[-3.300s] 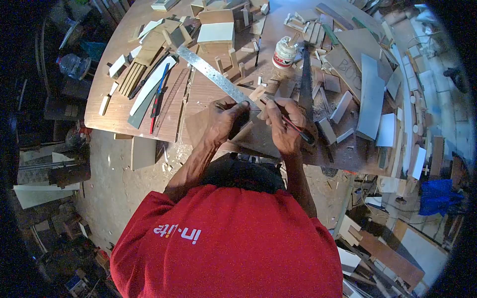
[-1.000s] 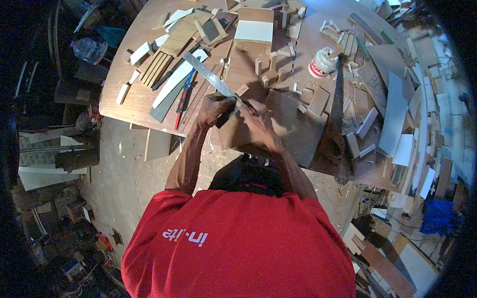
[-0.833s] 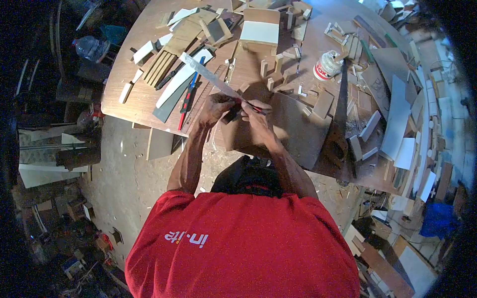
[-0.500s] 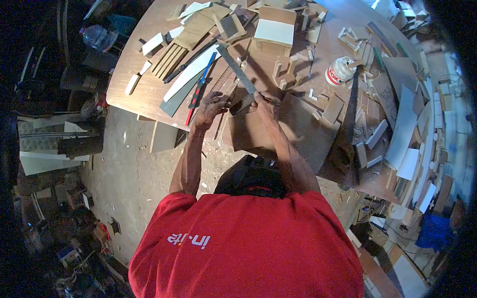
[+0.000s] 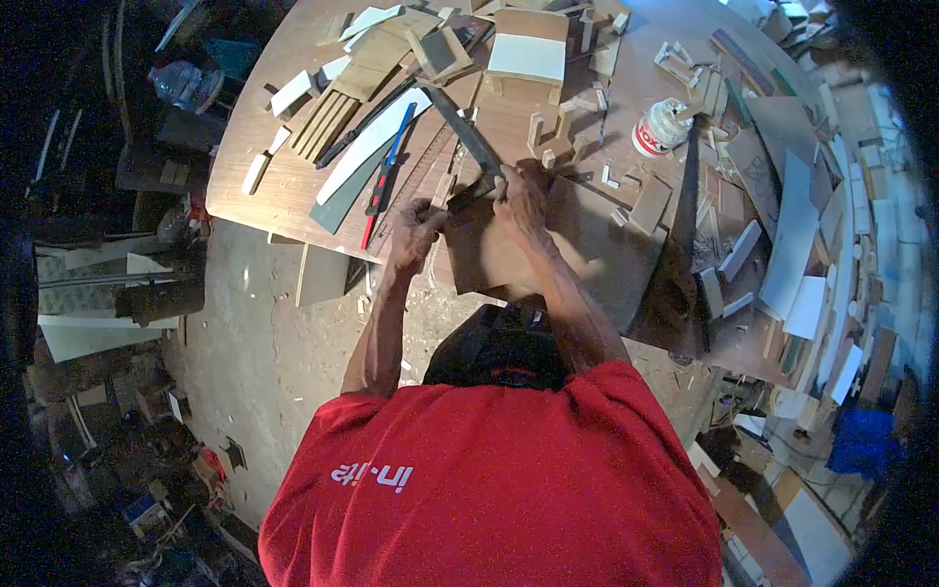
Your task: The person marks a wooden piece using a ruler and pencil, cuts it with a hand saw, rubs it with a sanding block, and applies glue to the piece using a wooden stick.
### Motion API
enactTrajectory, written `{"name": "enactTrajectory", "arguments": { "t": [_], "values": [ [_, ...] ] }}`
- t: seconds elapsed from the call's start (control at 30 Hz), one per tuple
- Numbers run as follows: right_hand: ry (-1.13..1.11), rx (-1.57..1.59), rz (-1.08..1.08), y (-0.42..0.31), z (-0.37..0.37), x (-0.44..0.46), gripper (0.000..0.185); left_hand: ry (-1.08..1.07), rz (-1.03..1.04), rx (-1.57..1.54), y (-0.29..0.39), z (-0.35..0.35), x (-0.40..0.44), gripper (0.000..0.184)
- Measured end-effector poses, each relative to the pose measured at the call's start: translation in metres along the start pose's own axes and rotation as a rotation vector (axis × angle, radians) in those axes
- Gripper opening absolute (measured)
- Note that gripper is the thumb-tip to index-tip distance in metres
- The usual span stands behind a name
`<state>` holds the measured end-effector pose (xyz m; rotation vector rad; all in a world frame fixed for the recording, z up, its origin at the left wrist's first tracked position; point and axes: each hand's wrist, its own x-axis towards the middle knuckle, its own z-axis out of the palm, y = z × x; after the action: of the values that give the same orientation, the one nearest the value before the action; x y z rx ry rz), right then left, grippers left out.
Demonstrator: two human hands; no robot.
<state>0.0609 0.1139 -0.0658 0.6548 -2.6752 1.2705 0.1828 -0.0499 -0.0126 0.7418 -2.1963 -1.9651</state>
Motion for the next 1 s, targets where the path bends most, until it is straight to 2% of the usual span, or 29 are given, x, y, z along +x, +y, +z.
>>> {"name": "enactTrajectory", "arguments": {
  "t": [0.07, 0.1, 0.2, 0.3, 0.33, 0.4, 0.47, 0.53, 0.57, 0.6, 0.67, 0.7, 0.8, 0.87, 0.97, 1.0],
  "values": [
    [-0.236, -0.158, 0.115, -0.017, -0.019, -0.003, 0.038, -0.018, -0.005, 0.018, -0.011, 0.003, -0.002, 0.023],
    [-0.235, -0.295, 0.008, -0.004, -0.014, -0.008, 0.049, -0.025, 0.042, 0.023, -0.020, 0.004, -0.002, 0.021],
    [-0.133, -0.351, -0.069, -0.008, -0.014, -0.011, 0.054, 0.079, 0.161, 0.196, -0.047, 0.012, 0.005, 0.026],
    [-0.165, -0.458, 0.052, -0.029, -0.023, -0.010, 0.057, 0.137, 0.270, 0.263, -0.043, 0.018, 0.001, 0.023],
    [-0.154, -0.470, 0.075, -0.030, -0.036, -0.013, 0.057, 0.098, 0.144, 0.241, -0.033, 0.020, -0.002, 0.035],
    [-0.184, -0.373, 0.023, -0.034, -0.065, -0.029, 0.054, 0.084, 0.179, 0.177, -0.015, 0.027, -0.014, 0.030],
    [-0.087, -0.283, 0.033, -0.026, -0.099, -0.061, 0.048, 0.070, 0.232, 0.230, -0.004, 0.040, -0.022, 0.025],
    [0.092, -0.237, 0.139, -0.003, -0.136, -0.103, 0.042, -0.014, 0.214, 0.317, 0.012, 0.055, -0.034, 0.021],
    [0.182, -0.347, 0.142, 0.012, -0.155, -0.126, 0.041, -0.077, 0.244, 0.338, 0.018, 0.065, -0.041, 0.023],
    [0.272, -0.458, 0.143, 0.027, -0.174, -0.148, 0.041, -0.070, 0.378, 0.314, 0.007, 0.079, -0.044, 0.024],
    [0.264, -0.510, 0.307, 0.034, -0.216, -0.178, 0.045, -0.176, 0.428, 0.259, 0.022, 0.106, -0.059, 0.024],
    [0.273, -0.513, 0.316, 0.049, -0.227, -0.189, 0.045, -0.271, 0.435, 0.255, 0.001, 0.120, -0.055, 0.026],
    [0.183, -0.705, 0.299, 0.088, -0.241, -0.211, 0.048, -0.416, 0.336, 0.387, 0.021, 0.166, -0.070, 0.032],
    [-0.058, -0.790, 0.224, 0.101, -0.245, -0.210, 0.048, -0.418, 0.282, 0.382, 0.025, 0.196, -0.079, 0.026],
    [-0.097, -0.714, 0.223, 0.123, -0.245, -0.204, 0.041, -0.365, 0.534, 0.605, 0.009, 0.226, -0.092, 0.029],
    [-0.129, -0.703, 0.231, 0.128, -0.246, -0.204, 0.038, -0.370, 0.538, 0.610, 0.004, 0.233, -0.098, 0.029]
  ]
}}
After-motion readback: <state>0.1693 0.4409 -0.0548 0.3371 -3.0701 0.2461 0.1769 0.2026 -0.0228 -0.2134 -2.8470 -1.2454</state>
